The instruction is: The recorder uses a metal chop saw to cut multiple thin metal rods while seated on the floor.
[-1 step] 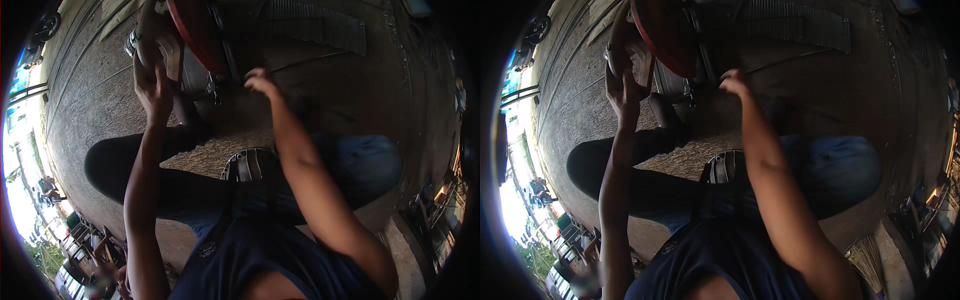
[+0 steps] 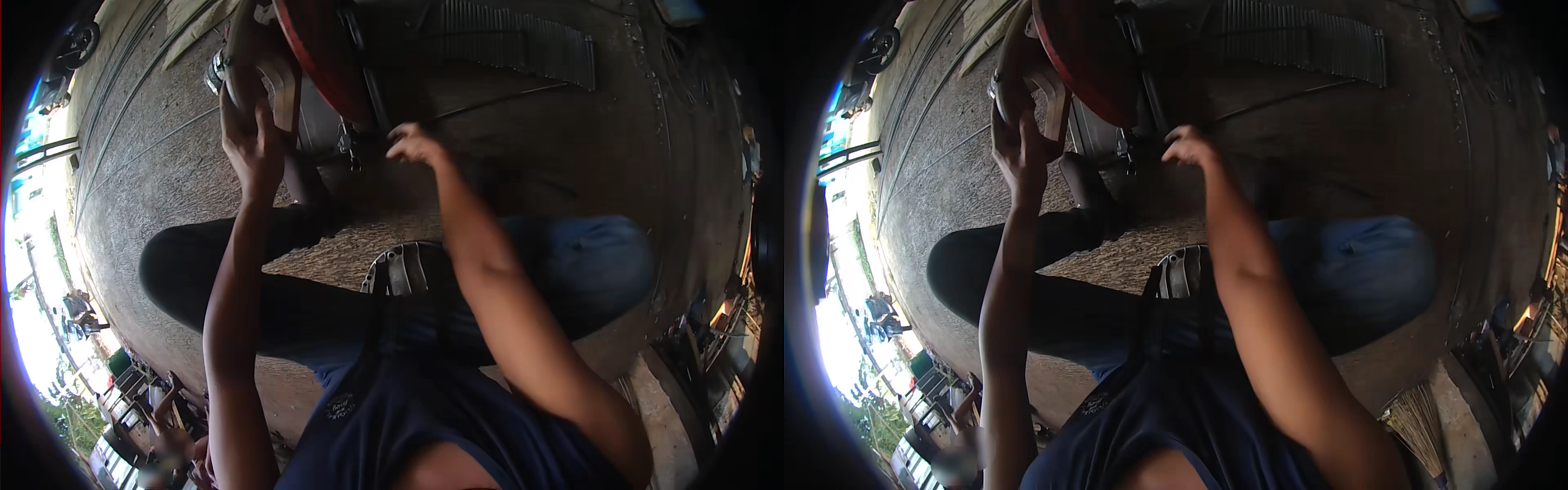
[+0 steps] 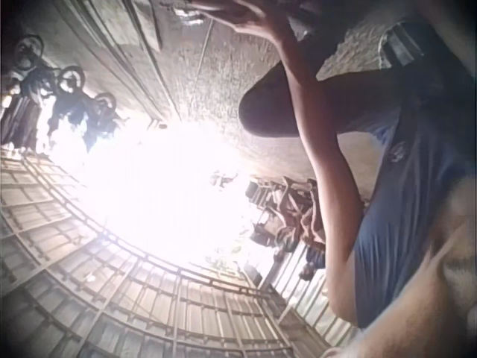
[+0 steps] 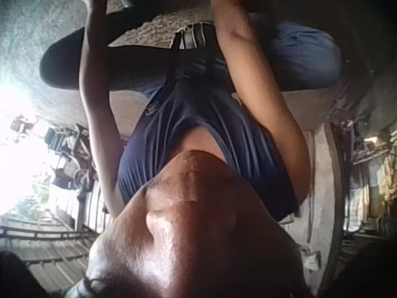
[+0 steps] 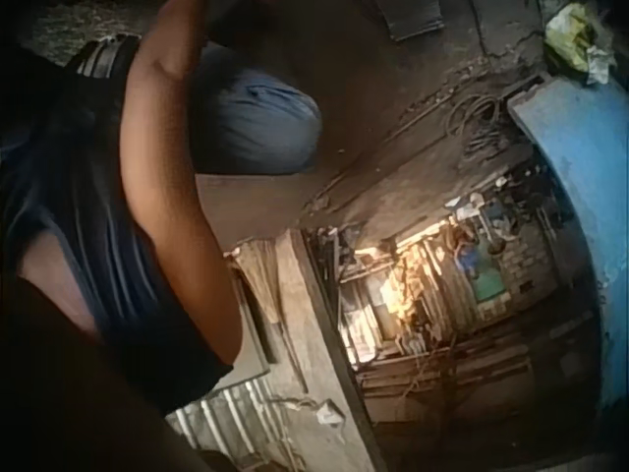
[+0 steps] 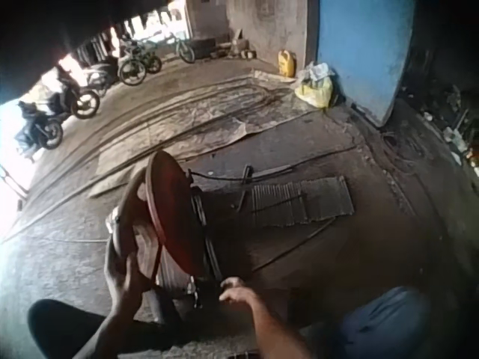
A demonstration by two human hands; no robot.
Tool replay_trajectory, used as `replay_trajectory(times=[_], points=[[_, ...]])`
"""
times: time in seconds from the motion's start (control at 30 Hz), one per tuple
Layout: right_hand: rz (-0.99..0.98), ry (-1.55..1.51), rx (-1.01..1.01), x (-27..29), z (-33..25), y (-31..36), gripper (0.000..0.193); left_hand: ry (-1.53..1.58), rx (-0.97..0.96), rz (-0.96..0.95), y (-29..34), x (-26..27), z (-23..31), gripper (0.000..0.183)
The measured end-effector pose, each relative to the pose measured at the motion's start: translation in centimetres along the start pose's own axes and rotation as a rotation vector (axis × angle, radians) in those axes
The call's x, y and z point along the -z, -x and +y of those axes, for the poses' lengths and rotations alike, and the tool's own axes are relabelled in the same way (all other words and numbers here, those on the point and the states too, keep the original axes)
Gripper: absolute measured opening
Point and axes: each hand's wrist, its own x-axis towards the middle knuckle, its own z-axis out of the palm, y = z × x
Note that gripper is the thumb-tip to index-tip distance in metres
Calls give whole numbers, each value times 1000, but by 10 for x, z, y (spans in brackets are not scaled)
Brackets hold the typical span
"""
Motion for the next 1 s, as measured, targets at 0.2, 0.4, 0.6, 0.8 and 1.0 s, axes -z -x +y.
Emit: replay_trajectory(times=[0.2,0.4,0.6,0.8,1.0], points=[[270,-109,178,-115,12,9,75,-23,-11,23,0,0,-2,67],[555,-478,200,-147,21,-16,46,17,102,14,1,1,1,68],[580,-1107,-407,-158,23,-11,37,-7,26,41,1,1,0,67],[309,-1083,143,-159,30,-13,35,5,-7,39,1,2,-3,66],[895,-357,104,-165,32,-4,51,-37,-15,62,2,2,2,66]])
